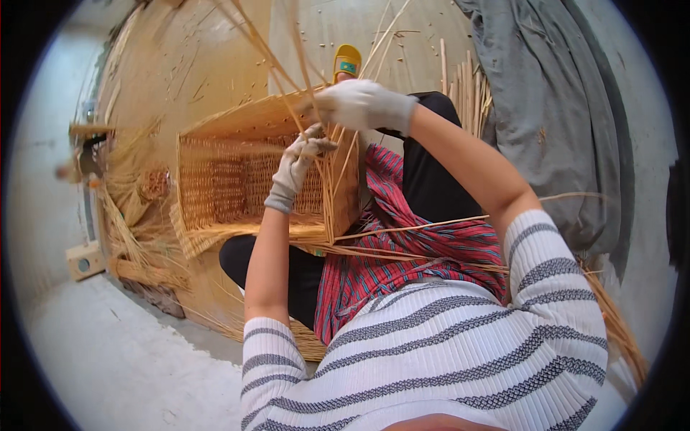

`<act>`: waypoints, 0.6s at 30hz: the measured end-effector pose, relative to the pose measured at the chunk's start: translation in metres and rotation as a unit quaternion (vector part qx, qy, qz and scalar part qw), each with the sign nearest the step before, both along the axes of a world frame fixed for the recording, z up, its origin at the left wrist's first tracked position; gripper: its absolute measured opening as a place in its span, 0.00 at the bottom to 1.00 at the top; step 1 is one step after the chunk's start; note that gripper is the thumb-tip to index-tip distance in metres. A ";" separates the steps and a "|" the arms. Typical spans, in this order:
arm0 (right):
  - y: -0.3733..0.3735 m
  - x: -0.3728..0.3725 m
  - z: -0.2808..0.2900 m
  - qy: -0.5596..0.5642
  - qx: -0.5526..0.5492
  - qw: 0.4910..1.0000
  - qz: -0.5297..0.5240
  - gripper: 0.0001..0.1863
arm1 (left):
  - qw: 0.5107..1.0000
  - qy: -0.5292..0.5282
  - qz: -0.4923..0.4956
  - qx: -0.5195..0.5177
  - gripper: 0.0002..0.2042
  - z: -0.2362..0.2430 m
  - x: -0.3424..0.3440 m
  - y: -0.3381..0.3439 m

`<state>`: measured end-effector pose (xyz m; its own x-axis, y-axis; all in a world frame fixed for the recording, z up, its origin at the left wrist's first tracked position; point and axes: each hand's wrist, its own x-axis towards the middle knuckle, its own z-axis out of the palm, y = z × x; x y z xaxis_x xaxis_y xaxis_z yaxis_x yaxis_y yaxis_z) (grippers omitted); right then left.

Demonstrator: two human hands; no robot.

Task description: Weaving a rectangular wicker basket by hand.

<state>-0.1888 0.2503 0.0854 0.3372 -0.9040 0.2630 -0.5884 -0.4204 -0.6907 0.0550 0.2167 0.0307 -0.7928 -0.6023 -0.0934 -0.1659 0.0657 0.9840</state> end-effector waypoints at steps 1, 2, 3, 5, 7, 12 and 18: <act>-0.008 0.017 0.014 -0.139 0.000 0.989 0.048 0.15 | 0.997 -0.020 -0.014 -0.071 0.33 -0.006 0.012 -0.006; -0.018 0.034 0.033 -0.286 -0.017 0.957 0.050 0.17 | 0.989 -0.034 -0.037 -0.137 0.37 -0.011 0.012 -0.008; -0.027 0.042 0.043 -0.428 -0.034 0.902 0.053 0.20 | 0.990 -0.035 -0.027 -0.132 0.29 -0.005 0.007 -0.005; -0.021 0.032 0.037 -0.420 -0.071 0.904 0.047 0.22 | 0.999 0.003 0.016 -0.049 0.21 0.004 0.002 0.001; -0.018 0.014 0.008 -0.383 -0.126 0.914 -0.054 0.21 | 0.983 0.043 0.127 0.129 0.13 0.006 -0.002 0.006; -0.033 -0.010 -0.100 -0.503 0.065 0.803 -0.312 0.09 | 0.993 0.014 0.107 0.041 0.18 -0.006 -0.017 0.000; -0.033 0.009 -0.075 -0.125 0.137 0.949 -0.256 0.14 | 0.971 -0.118 -0.019 -0.208 0.11 0.020 -0.013 -0.003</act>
